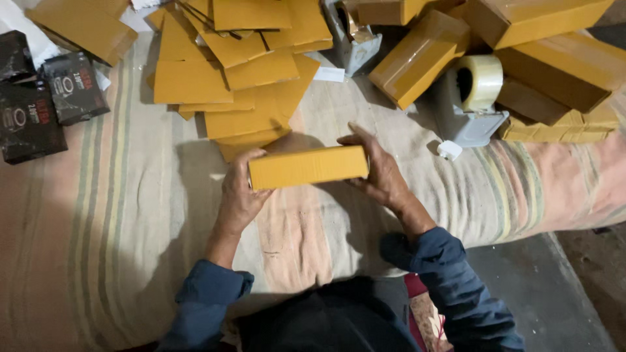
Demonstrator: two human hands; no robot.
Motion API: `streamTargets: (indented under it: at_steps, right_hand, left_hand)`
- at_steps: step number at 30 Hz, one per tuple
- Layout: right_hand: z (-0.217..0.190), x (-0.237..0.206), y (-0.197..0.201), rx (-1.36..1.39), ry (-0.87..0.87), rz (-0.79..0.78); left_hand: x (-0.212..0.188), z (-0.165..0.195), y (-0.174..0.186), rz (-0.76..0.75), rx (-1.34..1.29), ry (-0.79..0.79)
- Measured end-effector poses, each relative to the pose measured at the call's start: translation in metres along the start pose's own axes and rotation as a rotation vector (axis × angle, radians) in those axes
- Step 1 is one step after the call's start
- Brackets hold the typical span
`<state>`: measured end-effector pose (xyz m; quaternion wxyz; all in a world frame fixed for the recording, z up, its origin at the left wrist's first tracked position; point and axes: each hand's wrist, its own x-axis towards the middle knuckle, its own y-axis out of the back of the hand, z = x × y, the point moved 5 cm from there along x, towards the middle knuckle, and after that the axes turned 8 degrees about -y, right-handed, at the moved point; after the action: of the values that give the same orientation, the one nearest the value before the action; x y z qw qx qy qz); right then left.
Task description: The person folds flat yellow paperboard box blanks into open rectangular boxes, pressing the side walls and bottom flaps together by hand and creasing the edges. Each finished box is set onto the pile of completed boxes at the side, and the person takes the next flat blank to repeat the folding.
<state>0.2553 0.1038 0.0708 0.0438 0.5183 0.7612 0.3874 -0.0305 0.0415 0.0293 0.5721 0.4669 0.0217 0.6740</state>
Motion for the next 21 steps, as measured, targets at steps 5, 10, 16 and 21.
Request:
streamTargets:
  at_steps: [5, 10, 16, 21]
  right_hand:
    - [-0.017, -0.036, -0.005, -0.081, 0.225, -0.072]
    - [-0.013, -0.073, -0.022, -0.307, 0.082, -0.098]
    - [-0.024, -0.038, -0.085, -0.763, -0.11, 0.069]
    - [-0.057, 0.0, -0.151, -0.742, -0.126, -0.127]
  left_hand:
    - [-0.03, 0.02, 0.007, -0.171, 0.117, -0.262]
    - [-0.059, 0.042, 0.007, -0.155, -0.041, -0.082]
    - [-0.061, 0.056, -0.028, 0.116, 0.104, 0.103]
    - [-0.069, 0.063, -0.029, 0.319, 0.089, 0.106]
